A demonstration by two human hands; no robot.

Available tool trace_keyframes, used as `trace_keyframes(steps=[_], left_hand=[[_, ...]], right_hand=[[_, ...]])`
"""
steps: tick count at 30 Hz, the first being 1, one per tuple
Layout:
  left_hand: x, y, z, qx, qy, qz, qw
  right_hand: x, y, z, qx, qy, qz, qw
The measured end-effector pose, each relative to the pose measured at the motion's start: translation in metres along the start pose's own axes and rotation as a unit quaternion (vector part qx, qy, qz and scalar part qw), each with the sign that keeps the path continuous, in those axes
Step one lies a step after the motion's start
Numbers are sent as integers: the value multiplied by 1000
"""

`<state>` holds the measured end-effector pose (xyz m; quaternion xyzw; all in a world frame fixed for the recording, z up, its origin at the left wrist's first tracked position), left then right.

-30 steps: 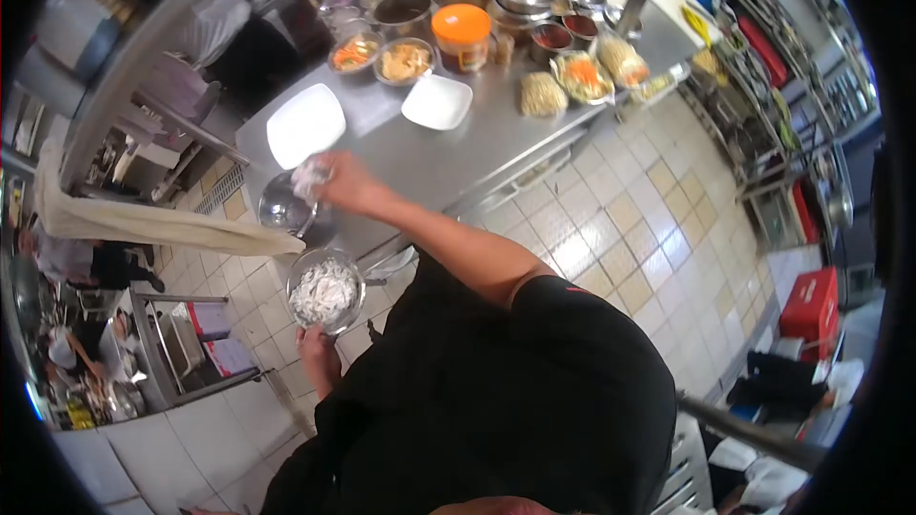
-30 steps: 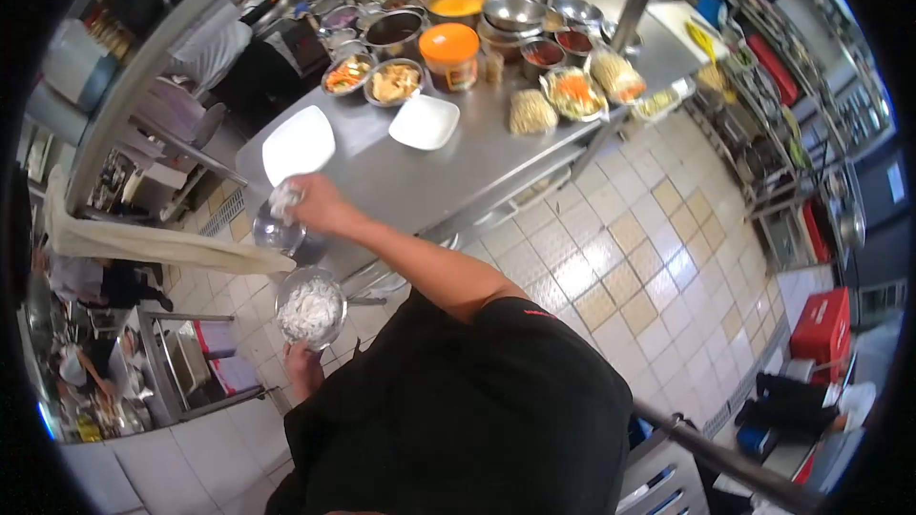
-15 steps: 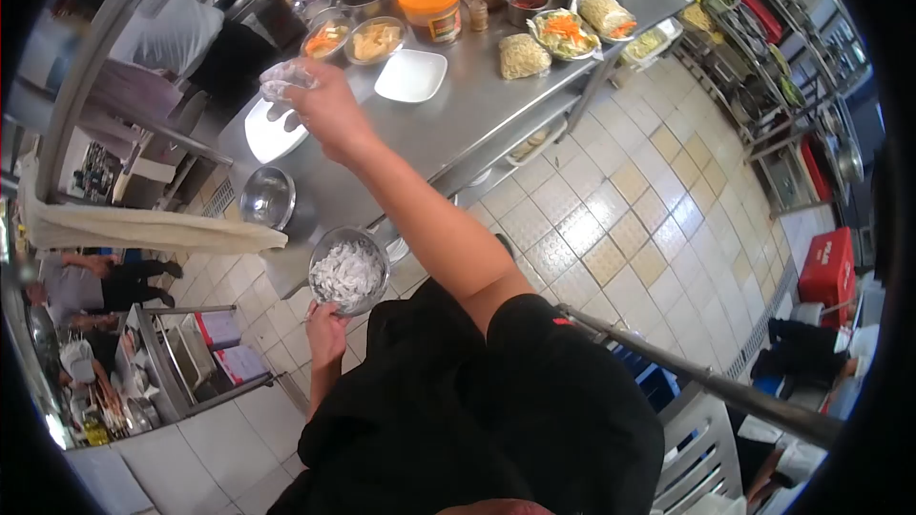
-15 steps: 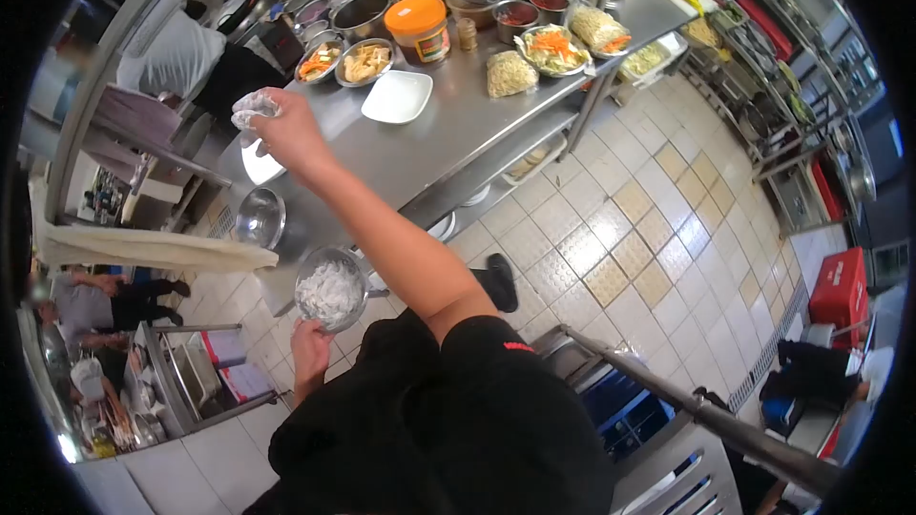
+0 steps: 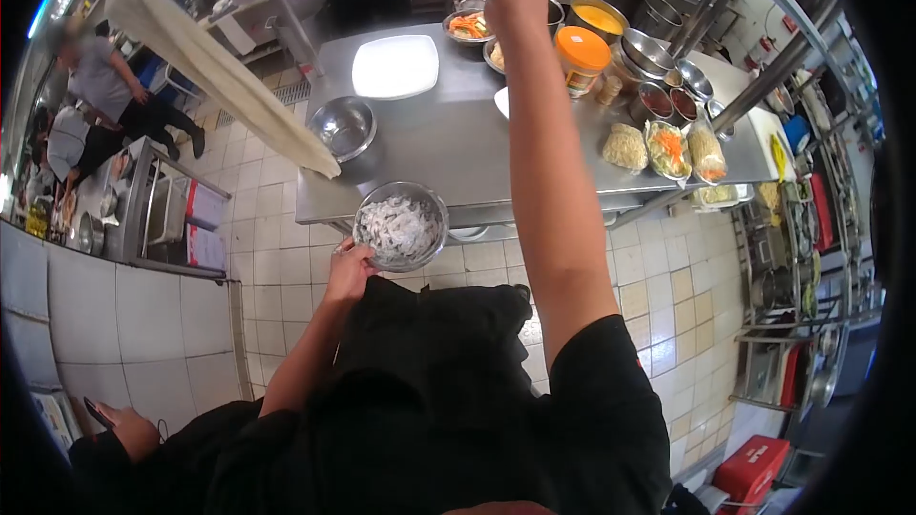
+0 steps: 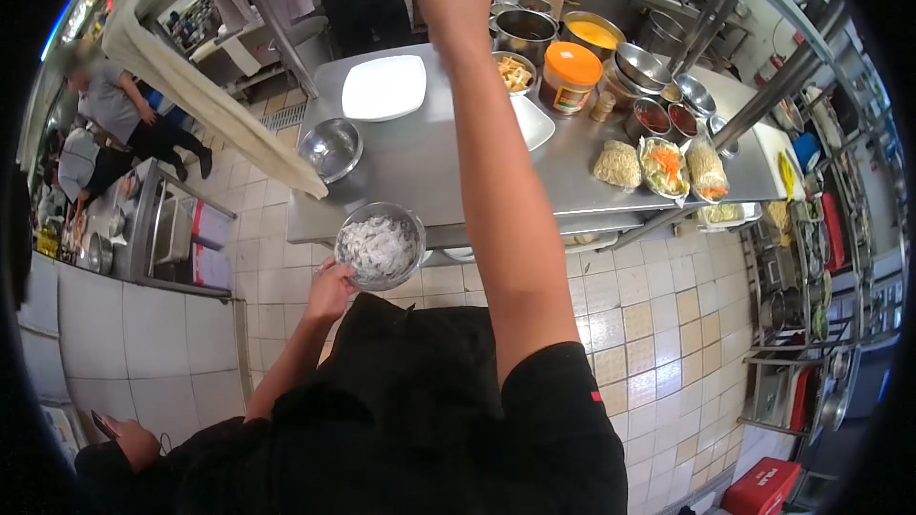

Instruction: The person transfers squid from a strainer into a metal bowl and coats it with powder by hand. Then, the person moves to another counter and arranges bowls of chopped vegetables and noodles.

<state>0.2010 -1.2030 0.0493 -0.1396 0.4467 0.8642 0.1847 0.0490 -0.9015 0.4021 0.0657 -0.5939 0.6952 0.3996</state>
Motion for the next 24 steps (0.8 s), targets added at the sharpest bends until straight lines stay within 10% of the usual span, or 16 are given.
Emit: trace_keyframes(steps=[10, 14, 24], left_hand=[[-9, -12, 7, -2, 40, -3, 999], [-20, -1, 38, -5, 57, -10, 998], [-8, -39, 84, 5, 20, -15, 1000]], right_hand=[[27, -13, -9, -150, -65, 55, 985], [51, 37, 3, -304, 116, -194, 925], [50, 14, -197, -208, 36, -9, 977]])
Point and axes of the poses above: each hand's wrist, its own x-axis towards the middle knuckle, its own z-axis out of the palm, y = z × x, the point moved 2 cm from there along x, towards the middle knuckle, and after that the axes turned 12 degrees about -x, right-handed, at the moved point
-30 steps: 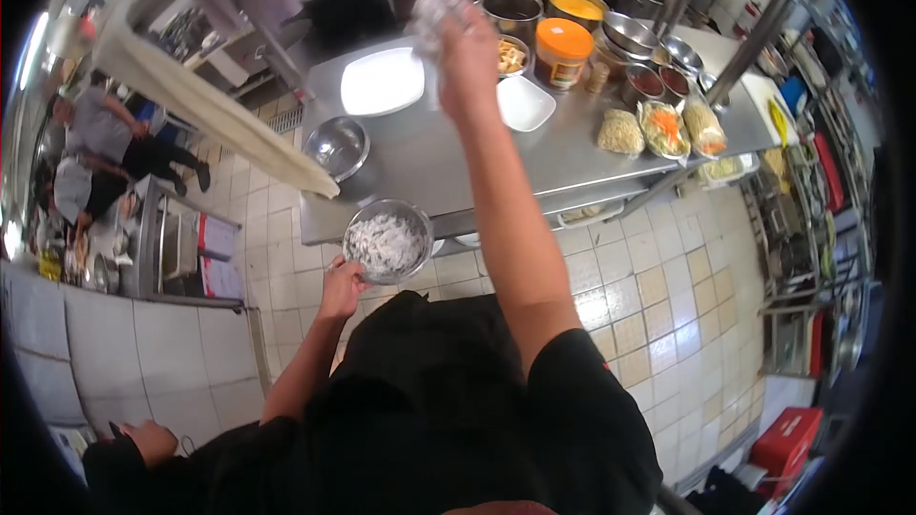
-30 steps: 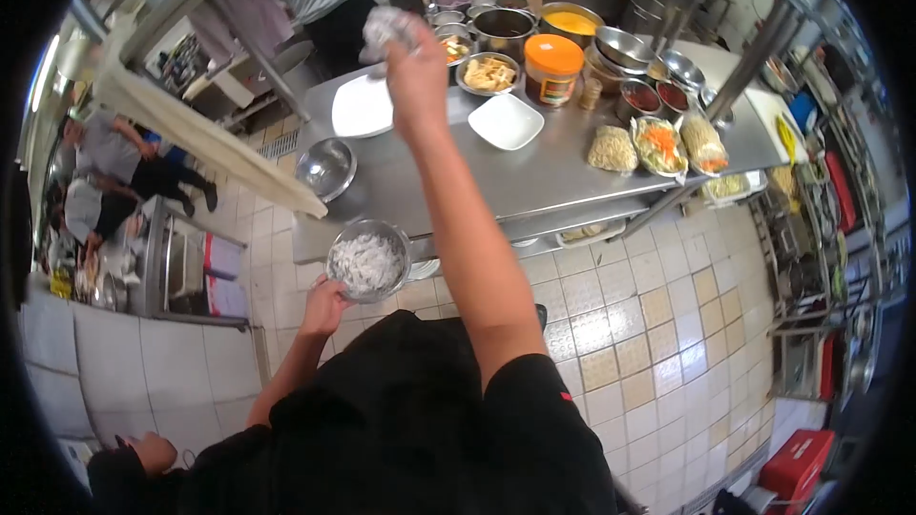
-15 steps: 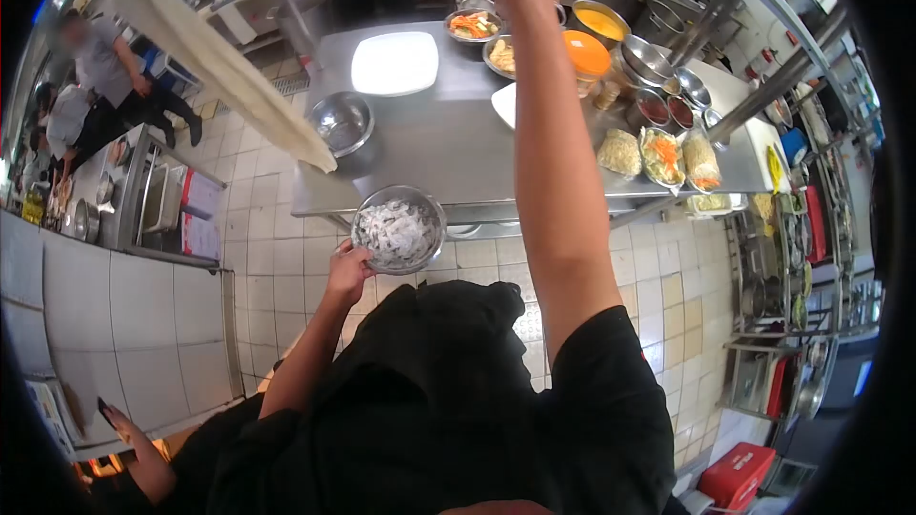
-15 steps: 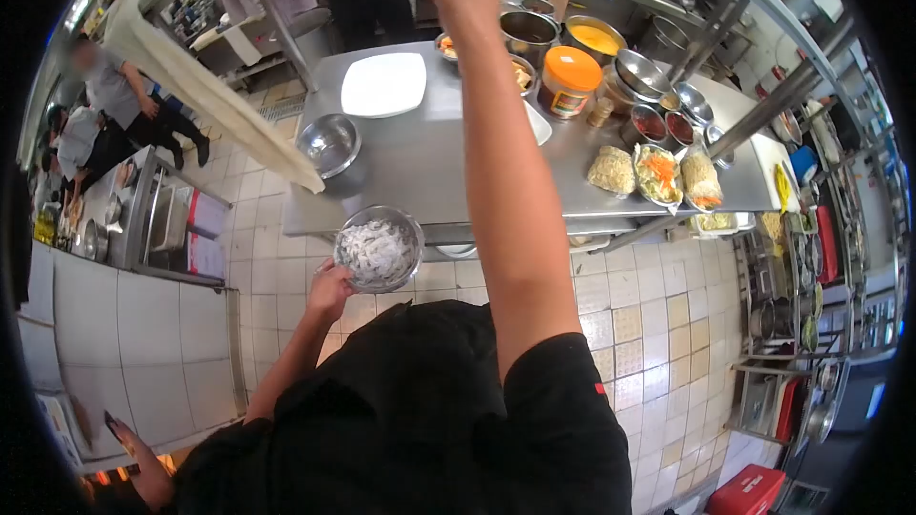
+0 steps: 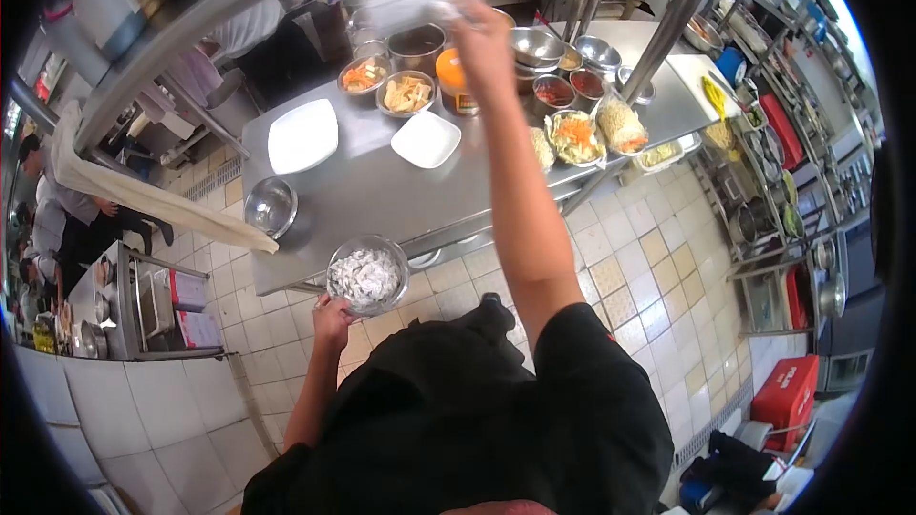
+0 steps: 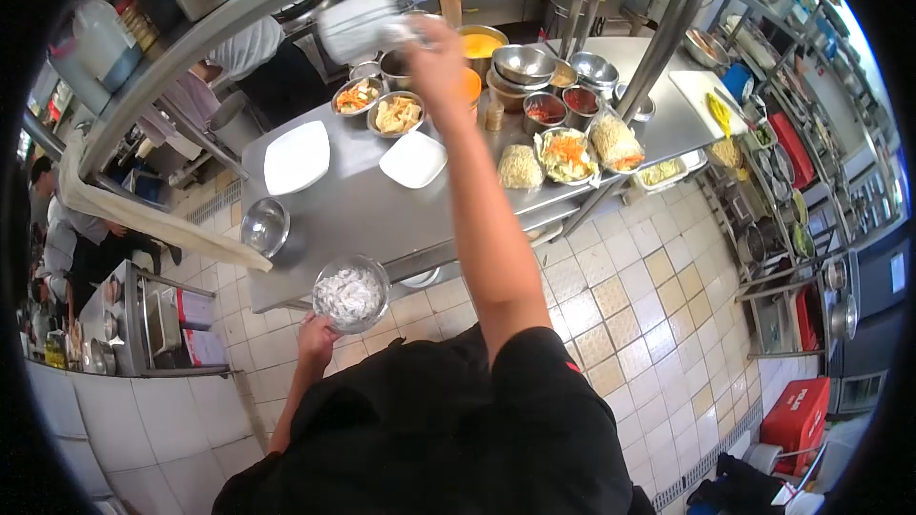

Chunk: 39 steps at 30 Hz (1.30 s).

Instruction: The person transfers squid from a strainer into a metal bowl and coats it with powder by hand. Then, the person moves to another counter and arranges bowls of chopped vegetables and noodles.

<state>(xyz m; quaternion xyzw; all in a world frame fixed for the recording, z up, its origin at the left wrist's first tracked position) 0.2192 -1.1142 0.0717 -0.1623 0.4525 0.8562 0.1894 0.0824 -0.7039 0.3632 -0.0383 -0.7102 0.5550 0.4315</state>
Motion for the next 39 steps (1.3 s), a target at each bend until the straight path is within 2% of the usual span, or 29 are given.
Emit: trace_keyframes(steps=[1, 2, 3, 4, 6, 8, 9, 13, 15, 16, 17, 18, 19, 20, 21, 23, 24, 28, 30, 32, 34, 36, 37, 39], left_hand=[[4, 0, -6, 9, -4, -9, 1000], [13, -12, -4, 20, -7, -18, 1000], [18, -21, 5, 30, -9, -27, 999], [21, -30, 14, 26, -21, -31, 999], [21, -45, 44, 19, -42, -41, 998], [20, -60, 74, 33, -36, -31, 998], [19, -66, 89, 30, -42, -33, 998], [18, -90, 152, 25, -54, -33, 998], [22, -103, 168, 29, -58, -32, 997], [25, -105, 172, 153, -108, 44, 981], [25, -106, 183, 275, -163, 115, 941], [28, -115, 197, 182, -121, 25, 976], [30, -123, 211, 80, -61, -54, 993], [30, -127, 230, 70, -74, -61, 993], [30, -129, 247, 62, -88, -71, 992], [32, -139, 275, 41, -133, -97, 985], [34, -145, 290, 50, -148, -106, 982], [50, -178, 359, 100, -185, -120, 970], [57, -206, 392, 130, -212, -143, 958], [60, -231, 439, 150, -229, -181, 945], [72, -267, 486, 152, -257, -203, 933], [73, -296, 544, 147, -291, -230, 917], [79, -318, 565, 147, -302, -242, 910], [96, -367, 612, 146, -332, -262, 894]], right_hand=[[3, -4, -19, 44, 4, 45, 998], [15, 3, -45, 76, 23, 14, 997], [25, 2, -68, 146, 34, 36, 988], [40, 9, -86, 154, 44, 21, 987], [71, 19, -116, 191, -8, 45, 981], [90, 15, -128, 213, -13, 32, 977], [99, 12, -132, 222, -15, 24, 975], [124, 23, -143, 194, -37, 96, 976], [124, 11, -141, 162, -29, 84, 983], [122, 3, -141, 138, -30, 74, 987], [124, 3, -136, 106, -33, 65, 992], [125, 5, -135, 69, -29, 58, 995], [115, -13, -143, 27, -47, 102, 993], [116, -11, -146, 21, -67, 56, 996], [112, -13, -157, -46, -36, 16, 998], [101, 3, -183, 37, -60, 43, 997], [93, 15, -204, 2, -9, -5, 1000], [49, 72, -306, 35, 1, 178, 983], [28, 72, -364, 21, 76, 249, 965], [24, 114, -425, 10, 87, 249, 964], [21, 135, -484, 91, 148, 252, 952], [9, 170, -549, 94, 184, 282, 937], [-2, 187, -586, 46, 180, 295, 937], [-43, 213, -653, -21, 265, 337, 903]])
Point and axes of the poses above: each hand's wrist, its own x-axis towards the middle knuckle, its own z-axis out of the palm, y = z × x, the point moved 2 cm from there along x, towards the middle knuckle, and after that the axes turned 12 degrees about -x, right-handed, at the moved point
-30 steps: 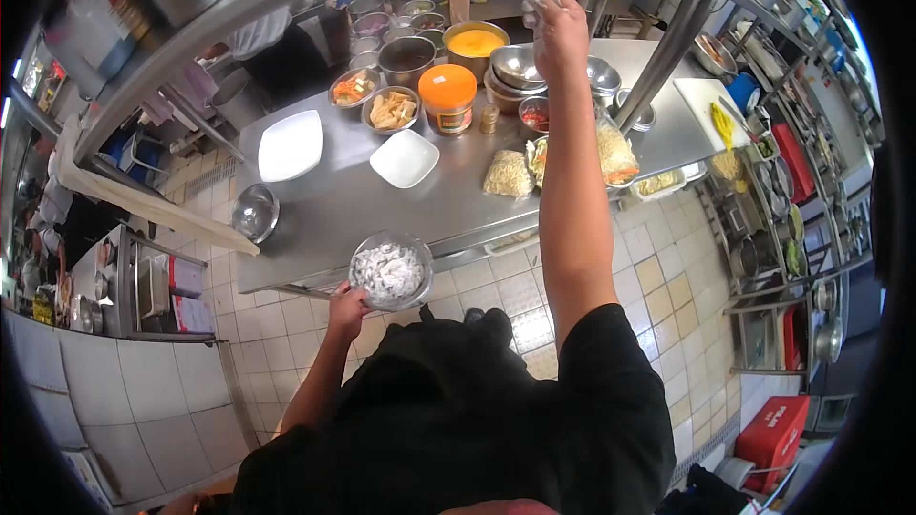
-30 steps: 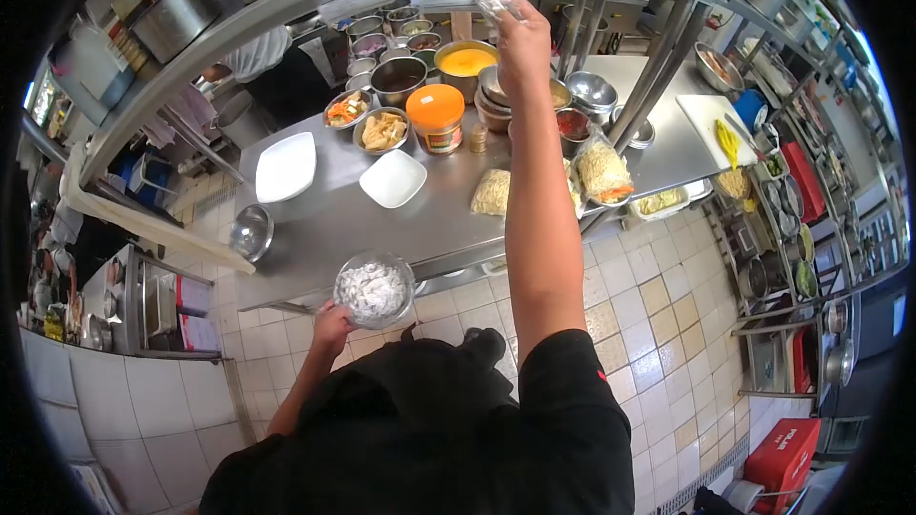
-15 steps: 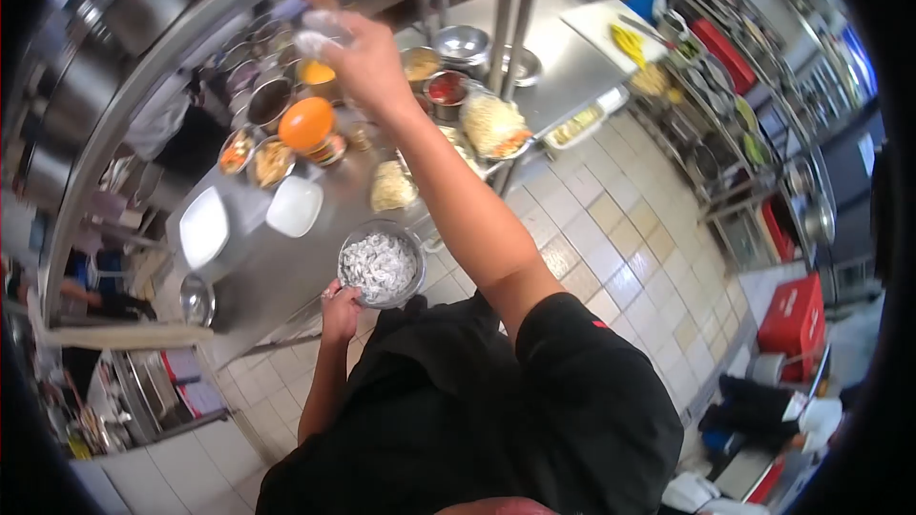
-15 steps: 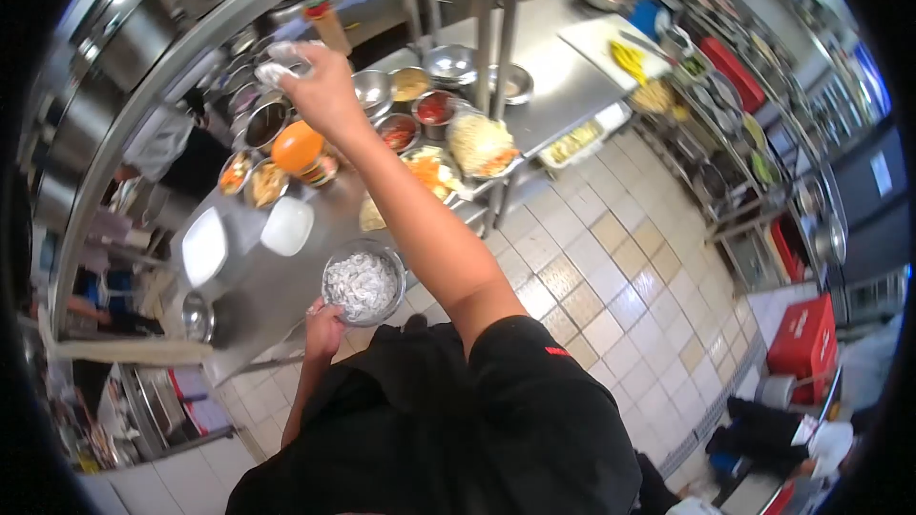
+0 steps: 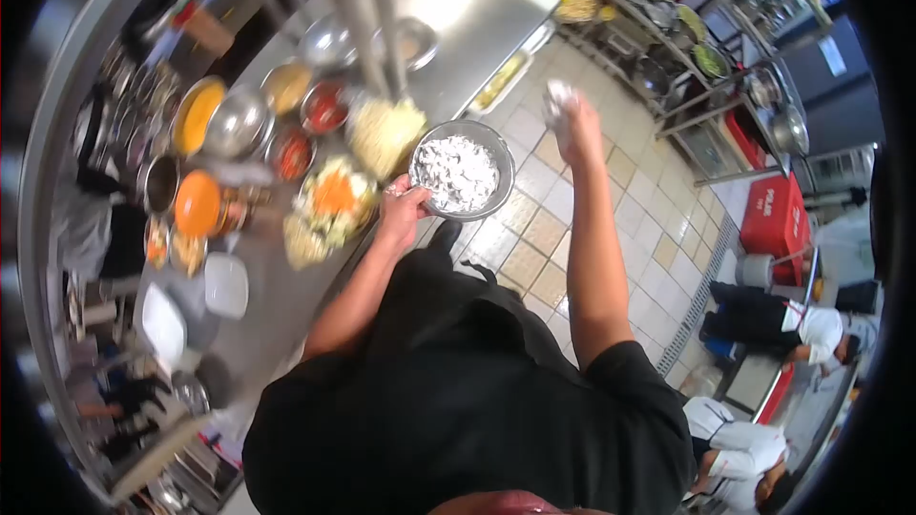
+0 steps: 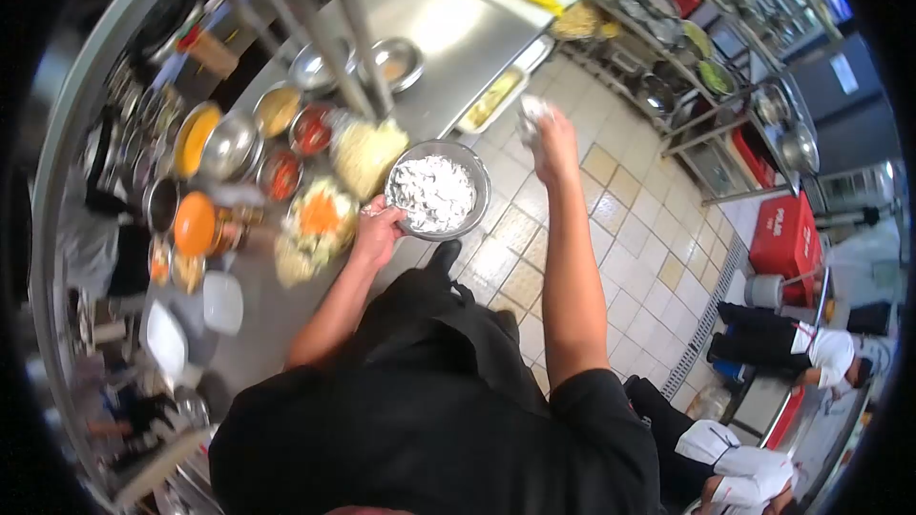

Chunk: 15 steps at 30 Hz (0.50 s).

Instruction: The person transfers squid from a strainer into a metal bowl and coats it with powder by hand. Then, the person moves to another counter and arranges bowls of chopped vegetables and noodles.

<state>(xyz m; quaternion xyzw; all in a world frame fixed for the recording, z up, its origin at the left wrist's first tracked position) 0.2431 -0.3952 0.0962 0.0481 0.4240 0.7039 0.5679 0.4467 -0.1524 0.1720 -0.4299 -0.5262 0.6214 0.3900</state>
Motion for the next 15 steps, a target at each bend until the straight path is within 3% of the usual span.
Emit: trace_keyframes(steps=[2, 4, 6, 7, 8, 10, 11, 12, 13, 15], left_hand=[[49, -2, 41, 3, -10, -14, 1000], [98, -7, 76, -5, -9, -12, 1000], [150, -6, 104, -17, -16, -5, 1000], [174, -7, 115, -20, -17, -5, 1000], [203, -7, 120, 14, -2, 4, 1000], [251, -3, 139, -21, -14, 28, 999], [274, -6, 150, -40, -18, 35, 998], [296, -8, 156, -6, 8, 41, 999], [317, -9, 160, 21, 46, 56, 997], [357, -22, 147, 36, 78, 87, 993]], right_hand=[[4, 63, -94, -98, 113, 62, 987], [-21, 122, -189, -126, 107, 160, 973], [-83, 152, -253, -39, 215, 206, 954], [-117, 192, -310, -41, 194, 242, 950], [-156, 199, -324, 32, 325, 297, 897], [-235, 248, -368, 66, 416, 352, 836], [-296, 328, -417, 192, 494, 360, 768], [-323, 309, -400, 138, 549, 409, 716], [-348, 308, -394, 135, 551, 435, 699], [-356, 306, -397, 111, 462, 503, 722]])
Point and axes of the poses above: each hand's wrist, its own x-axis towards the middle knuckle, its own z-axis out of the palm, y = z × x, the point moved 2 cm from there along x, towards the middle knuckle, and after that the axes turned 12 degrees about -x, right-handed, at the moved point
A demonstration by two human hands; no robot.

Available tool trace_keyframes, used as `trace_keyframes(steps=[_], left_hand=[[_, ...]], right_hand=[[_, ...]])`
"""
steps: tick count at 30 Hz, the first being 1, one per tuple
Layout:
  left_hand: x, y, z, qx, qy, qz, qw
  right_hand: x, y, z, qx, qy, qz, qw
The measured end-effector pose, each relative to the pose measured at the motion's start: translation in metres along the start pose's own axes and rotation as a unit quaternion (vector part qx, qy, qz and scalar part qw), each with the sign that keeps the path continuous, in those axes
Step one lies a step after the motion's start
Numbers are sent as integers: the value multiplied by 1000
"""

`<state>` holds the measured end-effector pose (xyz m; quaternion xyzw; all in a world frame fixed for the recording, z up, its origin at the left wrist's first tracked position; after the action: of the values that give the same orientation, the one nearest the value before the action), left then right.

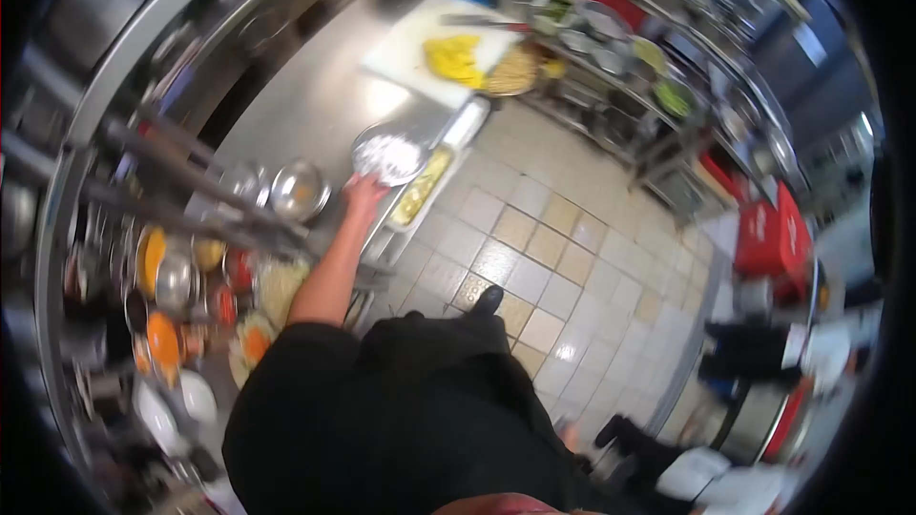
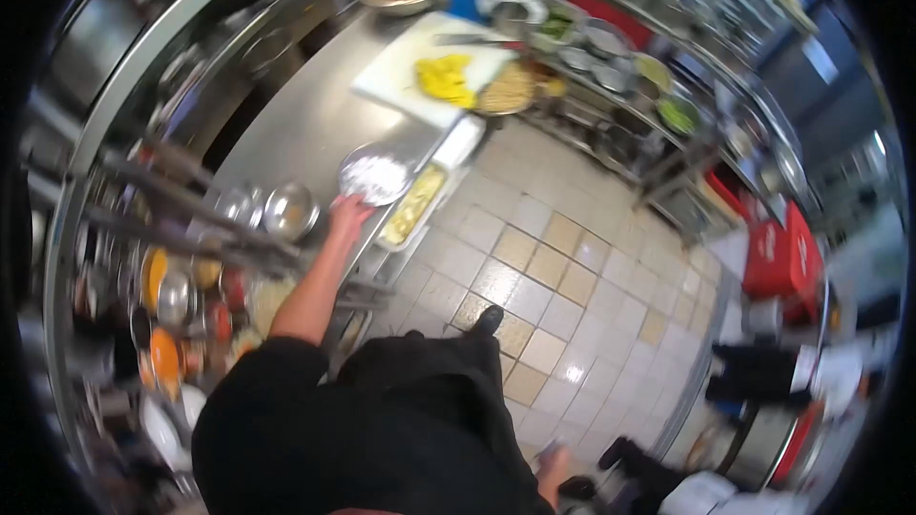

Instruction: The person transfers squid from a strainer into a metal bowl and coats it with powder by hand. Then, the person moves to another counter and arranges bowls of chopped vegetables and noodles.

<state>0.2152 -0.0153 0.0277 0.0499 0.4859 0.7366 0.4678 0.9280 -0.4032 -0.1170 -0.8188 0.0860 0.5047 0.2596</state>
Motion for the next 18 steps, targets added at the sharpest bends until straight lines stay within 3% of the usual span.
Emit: trace_keyframes(steps=[2, 3, 6, 8, 9, 10, 11, 12, 13, 15, 16, 17, 18], left_hand=[[8, -2, -1, -45, 26, -13, 999], [-1, 10, 7, 14, 13, -51, 998], [-18, 56, 33, 334, 129, -96, 929], [-13, 92, 21, 377, 158, 67, 910], [10, 105, -23, 472, 144, 243, 835], [28, 120, -59, 562, 170, 406, 701], [38, 138, -77, 865, 87, 285, 404], [57, 159, -83, 859, 79, 291, 413], [66, 167, -80, 823, 101, 291, 478], [89, 174, -59, 742, 164, 263, 594], [98, 167, -38, 729, 185, 251, 609], [99, 159, -20, 730, 209, 235, 607], [103, 149, -4, 733, 225, 223, 602]], right_hand=[[5, -20, 1, -115, -64, 15, 991], [6, -42, 3, -159, -82, 9, 984], [20, -118, 4, -261, -132, -21, 956], [32, -182, 14, -308, -158, -71, 936], [42, -215, 20, -322, -167, -112, 925], [54, -249, 29, -332, -178, -163, 912], [74, -288, 37, -344, -183, -227, 893], [92, -321, 42, -349, -170, -295, 873], [148, -361, 40, -387, -97, -342, 851], [54, -453, 87, -393, 63, -413, 819], [40, -490, 94, -419, 82, -376, 823], [57, -517, 102, -455, 239, -457, 726], [69, -549, 115, -326, 101, -424, 839]])
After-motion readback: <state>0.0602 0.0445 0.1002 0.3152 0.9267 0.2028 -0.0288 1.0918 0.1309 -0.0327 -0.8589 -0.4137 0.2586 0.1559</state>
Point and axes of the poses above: each hand's wrist, its own x-axis towards the middle knuckle, its own z-axis out of the palm, y = z × x, the point moved 2 cm from there along x, towards the middle knuckle, and after that the axes turned 12 degrees about -x, right-handed, at the moved point
